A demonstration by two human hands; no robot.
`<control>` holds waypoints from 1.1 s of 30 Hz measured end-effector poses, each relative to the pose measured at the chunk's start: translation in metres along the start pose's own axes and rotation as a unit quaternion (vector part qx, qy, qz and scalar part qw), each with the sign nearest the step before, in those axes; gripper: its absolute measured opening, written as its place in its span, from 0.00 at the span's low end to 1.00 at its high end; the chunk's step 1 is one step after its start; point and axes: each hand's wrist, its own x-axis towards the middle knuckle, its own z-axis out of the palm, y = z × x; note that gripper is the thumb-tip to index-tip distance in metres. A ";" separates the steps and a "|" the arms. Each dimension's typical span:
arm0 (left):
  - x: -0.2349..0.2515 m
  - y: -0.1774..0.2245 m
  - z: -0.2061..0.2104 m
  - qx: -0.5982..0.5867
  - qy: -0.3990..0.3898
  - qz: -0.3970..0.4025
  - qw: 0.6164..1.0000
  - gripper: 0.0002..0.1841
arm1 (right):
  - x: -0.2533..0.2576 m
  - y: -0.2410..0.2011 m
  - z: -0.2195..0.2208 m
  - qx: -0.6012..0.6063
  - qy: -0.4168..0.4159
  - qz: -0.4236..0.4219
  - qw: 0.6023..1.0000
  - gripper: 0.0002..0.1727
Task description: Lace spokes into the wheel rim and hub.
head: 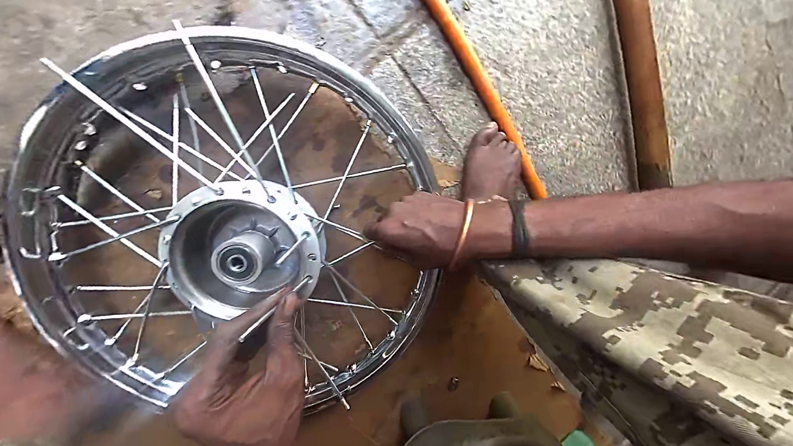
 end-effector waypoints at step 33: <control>-0.002 0.049 0.064 0.070 -0.206 0.166 0.962 0.14 | -0.036 0.043 -0.063 0.116 0.241 -0.069 0.961 0.14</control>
